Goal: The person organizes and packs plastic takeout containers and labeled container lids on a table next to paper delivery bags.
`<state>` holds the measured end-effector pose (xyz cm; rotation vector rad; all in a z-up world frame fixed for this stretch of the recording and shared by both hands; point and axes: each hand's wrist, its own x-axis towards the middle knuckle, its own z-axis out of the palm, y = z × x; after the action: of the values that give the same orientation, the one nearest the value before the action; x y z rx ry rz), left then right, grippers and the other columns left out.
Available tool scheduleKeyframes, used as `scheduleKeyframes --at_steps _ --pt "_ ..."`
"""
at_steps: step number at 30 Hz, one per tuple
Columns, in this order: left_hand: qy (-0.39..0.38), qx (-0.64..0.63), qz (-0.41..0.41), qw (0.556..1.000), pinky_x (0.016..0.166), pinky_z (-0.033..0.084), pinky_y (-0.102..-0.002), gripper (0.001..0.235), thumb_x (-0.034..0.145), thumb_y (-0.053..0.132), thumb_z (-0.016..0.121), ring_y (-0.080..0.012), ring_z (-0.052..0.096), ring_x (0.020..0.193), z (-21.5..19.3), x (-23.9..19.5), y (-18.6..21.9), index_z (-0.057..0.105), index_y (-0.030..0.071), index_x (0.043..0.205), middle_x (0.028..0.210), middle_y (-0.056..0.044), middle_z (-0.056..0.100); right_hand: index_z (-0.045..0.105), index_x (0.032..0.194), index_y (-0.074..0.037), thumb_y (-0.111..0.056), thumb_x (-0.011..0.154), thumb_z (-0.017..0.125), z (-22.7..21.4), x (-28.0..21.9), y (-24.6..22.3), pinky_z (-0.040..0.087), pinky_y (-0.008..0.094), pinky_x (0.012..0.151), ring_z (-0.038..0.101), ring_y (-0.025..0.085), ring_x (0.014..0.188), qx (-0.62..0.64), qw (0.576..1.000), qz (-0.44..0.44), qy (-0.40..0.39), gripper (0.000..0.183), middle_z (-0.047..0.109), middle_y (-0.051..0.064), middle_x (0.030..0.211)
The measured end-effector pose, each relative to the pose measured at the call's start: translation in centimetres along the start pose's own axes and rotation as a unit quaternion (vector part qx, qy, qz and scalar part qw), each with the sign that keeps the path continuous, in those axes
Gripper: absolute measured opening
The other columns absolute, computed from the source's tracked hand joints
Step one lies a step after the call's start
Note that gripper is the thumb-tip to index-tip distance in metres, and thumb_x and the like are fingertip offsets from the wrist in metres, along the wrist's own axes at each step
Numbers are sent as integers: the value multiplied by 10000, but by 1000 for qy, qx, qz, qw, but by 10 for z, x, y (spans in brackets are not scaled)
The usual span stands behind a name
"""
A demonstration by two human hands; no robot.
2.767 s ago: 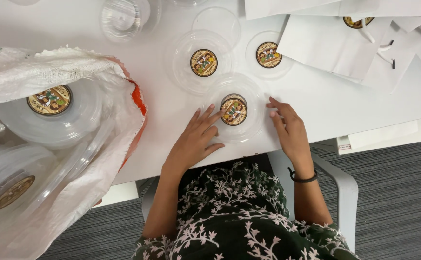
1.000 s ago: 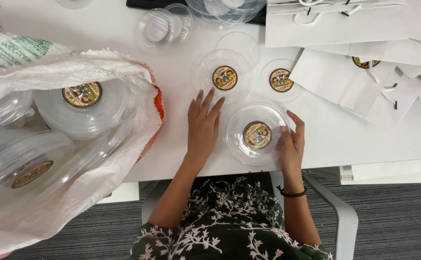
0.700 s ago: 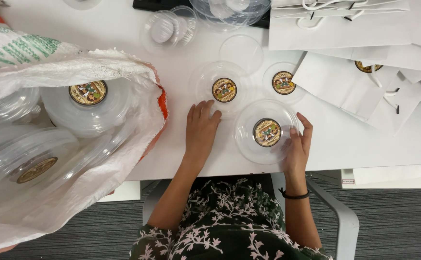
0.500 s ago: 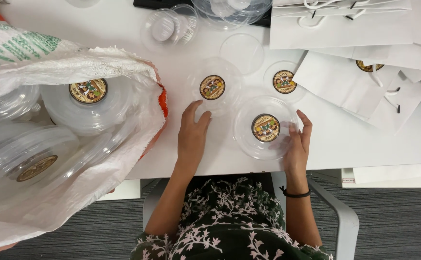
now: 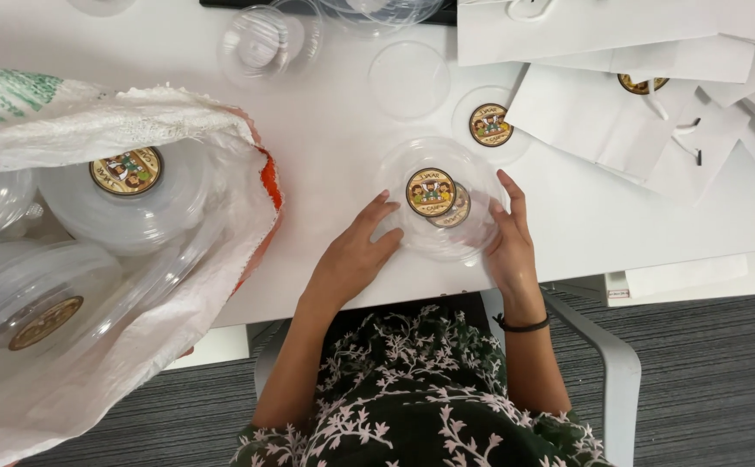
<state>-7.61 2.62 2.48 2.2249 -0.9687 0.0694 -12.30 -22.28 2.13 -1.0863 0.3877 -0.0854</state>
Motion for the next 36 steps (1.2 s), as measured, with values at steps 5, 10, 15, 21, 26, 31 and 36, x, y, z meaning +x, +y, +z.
scheduleKeyframes --at_steps 5,10,15,21,26,31,36 --pt "-7 -24 26 999 992 571 -412 299 842 266 818 -312 460 1439 -7 9 4 650 84 1009 1441 -108 519 297 1554 -133 -116 1060 307 0 2 -2 616 408 990 616 264 1270 15 1000 19 3 494 545 199 1436" --pt "-33 -32 12 999 933 588 -401 345 802 292 844 -308 491 1411 -4 9 -4 655 69 986 1451 -131 514 300 1562 -116 -244 1109 290 -13 4 10 584 380 1038 613 238 1269 -4 1000 15 0 471 563 188 1408" --pt "5 -84 -17 996 977 593 -392 309 824 267 854 -295 507 1431 0 5 -13 655 68 950 1435 -103 516 329 1593 -59 -281 1160 333 -28 10 20 500 372 998 550 232 1237 11 1000 -4 -12 487 537 189 1458" --pt "-2 -144 0 990 1099 530 -421 310 805 250 865 -316 463 1459 -1 6 -14 642 56 898 1436 -112 507 302 1554 -76 -195 1094 338 -10 4 4 552 367 1083 582 212 1320 2 1000 12 -25 477 524 173 1465" --pt "3 -176 16 984 1156 503 -436 307 827 243 859 -326 447 1483 -2 10 -12 635 47 905 1451 -106 490 290 1545 -96 -198 1073 315 -7 7 3 576 390 1021 591 240 1276 3 1000 25 -6 484 527 192 1443" --pt "-46 -145 21 988 1091 530 -410 311 816 270 857 -323 473 1457 -6 13 -9 650 53 897 1453 -102 491 305 1540 -55 -309 1120 295 -14 9 9 545 396 1092 552 245 1360 -22 1000 4 -2 491 482 194 1491" --pt "-61 -101 43 992 1143 463 -464 351 817 324 849 -310 454 1461 -3 17 -9 653 57 931 1472 -102 482 323 1538 -54 -359 1109 307 -20 7 11 497 404 1131 502 258 1411 60 998 2 -29 527 462 185 1527"
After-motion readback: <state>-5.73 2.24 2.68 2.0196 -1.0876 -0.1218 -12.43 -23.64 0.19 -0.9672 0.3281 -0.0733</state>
